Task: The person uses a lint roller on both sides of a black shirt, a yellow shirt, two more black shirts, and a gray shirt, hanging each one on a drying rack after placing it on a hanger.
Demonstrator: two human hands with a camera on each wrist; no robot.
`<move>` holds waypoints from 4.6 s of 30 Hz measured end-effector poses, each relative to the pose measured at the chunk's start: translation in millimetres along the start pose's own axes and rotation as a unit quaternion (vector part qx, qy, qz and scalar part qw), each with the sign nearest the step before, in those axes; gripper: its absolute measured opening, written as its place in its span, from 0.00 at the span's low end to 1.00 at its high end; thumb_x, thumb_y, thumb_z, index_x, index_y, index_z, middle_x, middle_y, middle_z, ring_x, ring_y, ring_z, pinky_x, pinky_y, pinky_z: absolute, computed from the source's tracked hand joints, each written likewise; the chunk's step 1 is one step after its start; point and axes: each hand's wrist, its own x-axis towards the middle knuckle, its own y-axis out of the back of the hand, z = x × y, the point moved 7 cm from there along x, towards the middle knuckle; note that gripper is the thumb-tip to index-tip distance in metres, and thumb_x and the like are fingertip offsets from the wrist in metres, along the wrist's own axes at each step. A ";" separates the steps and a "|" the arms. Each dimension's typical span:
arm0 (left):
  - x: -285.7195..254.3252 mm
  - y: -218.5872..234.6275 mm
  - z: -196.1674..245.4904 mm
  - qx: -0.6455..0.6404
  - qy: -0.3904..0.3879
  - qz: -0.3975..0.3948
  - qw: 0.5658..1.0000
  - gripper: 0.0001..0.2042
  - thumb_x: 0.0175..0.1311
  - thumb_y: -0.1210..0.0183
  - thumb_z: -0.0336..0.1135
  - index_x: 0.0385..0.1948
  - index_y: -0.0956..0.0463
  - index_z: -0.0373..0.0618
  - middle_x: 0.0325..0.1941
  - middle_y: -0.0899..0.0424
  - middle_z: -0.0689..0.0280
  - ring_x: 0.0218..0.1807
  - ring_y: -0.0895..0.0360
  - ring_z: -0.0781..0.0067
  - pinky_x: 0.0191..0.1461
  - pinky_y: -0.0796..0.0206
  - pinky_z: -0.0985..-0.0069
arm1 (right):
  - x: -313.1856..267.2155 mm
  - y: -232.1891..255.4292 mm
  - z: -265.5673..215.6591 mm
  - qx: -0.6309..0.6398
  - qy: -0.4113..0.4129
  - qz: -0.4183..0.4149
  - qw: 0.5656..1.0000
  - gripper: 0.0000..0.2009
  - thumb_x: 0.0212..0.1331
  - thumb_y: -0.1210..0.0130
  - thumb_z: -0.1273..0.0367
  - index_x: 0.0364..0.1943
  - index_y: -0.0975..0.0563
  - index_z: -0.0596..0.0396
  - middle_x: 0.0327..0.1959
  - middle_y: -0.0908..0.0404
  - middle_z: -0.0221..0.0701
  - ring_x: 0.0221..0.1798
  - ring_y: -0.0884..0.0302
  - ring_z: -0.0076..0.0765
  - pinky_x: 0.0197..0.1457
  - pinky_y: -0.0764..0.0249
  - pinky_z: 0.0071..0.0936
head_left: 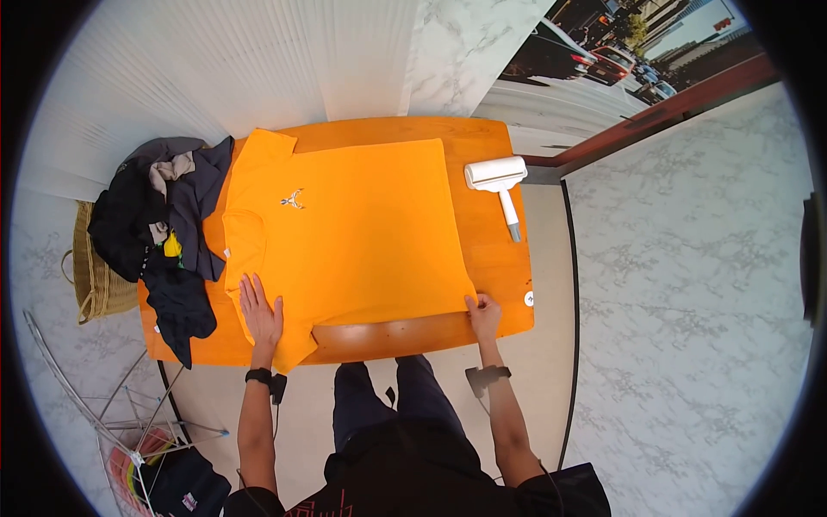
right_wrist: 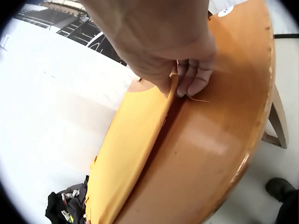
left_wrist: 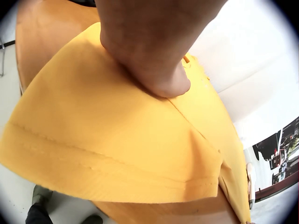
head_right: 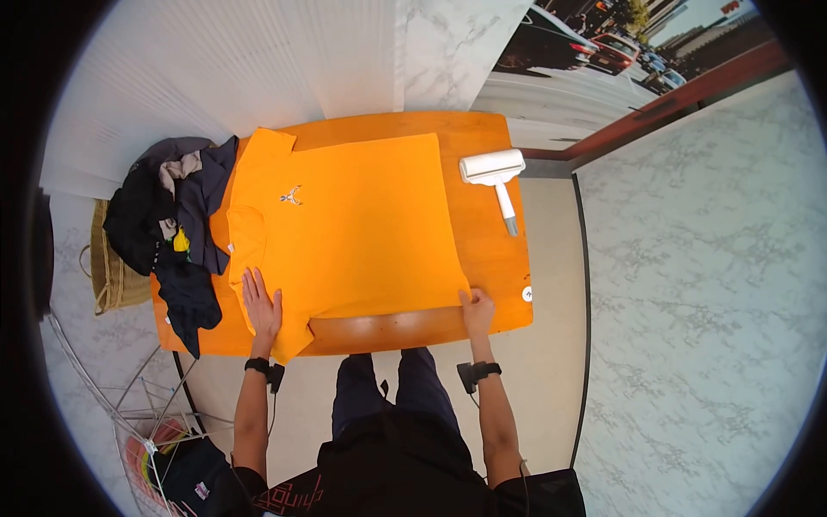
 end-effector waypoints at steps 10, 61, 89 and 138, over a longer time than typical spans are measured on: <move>-10.0 12.5 42.3 -0.039 -0.049 -0.004 0.998 0.38 0.69 0.56 0.56 0.75 0.55 0.42 0.80 0.58 0.53 0.80 0.61 0.52 0.80 0.69 0.58 | -58.5 -45.6 -113.2 -0.224 0.270 0.028 0.936 0.29 0.58 0.40 0.60 0.63 0.31 0.53 0.66 0.34 0.46 0.68 0.38 0.56 0.68 0.38 0.46; -81.5 44.4 -23.8 -0.059 0.064 -0.077 0.993 0.28 0.63 0.44 0.47 0.57 0.32 0.32 0.60 0.31 0.46 0.64 0.36 0.42 0.71 0.48 0.54 | 148.2 26.5 -127.4 -0.201 0.223 0.121 0.946 0.20 0.68 0.48 0.55 0.38 0.27 0.64 0.23 0.22 0.48 0.26 0.23 0.57 0.30 0.30 0.48; -62.4 41.9 -55.8 -0.225 -0.343 -0.186 0.893 0.27 0.55 0.38 0.44 0.51 0.27 0.30 0.59 0.29 0.48 0.60 0.34 0.51 0.66 0.42 0.59 | -192.9 -369.5 -343.7 -0.216 0.182 -0.028 0.959 0.16 0.69 0.51 0.63 0.49 0.32 0.64 0.36 0.23 0.54 0.31 0.21 0.64 0.32 0.23 0.52; -21.2 41.9 -77.3 -0.211 -0.384 -0.173 0.882 0.30 0.59 0.45 0.31 0.65 0.39 0.31 0.72 0.42 0.45 0.73 0.44 0.45 0.75 0.51 0.57 | -309.9 -249.2 -262.6 -0.221 0.050 -0.011 0.974 0.18 0.65 0.47 0.65 0.53 0.31 0.63 0.38 0.22 0.53 0.35 0.21 0.63 0.36 0.24 0.52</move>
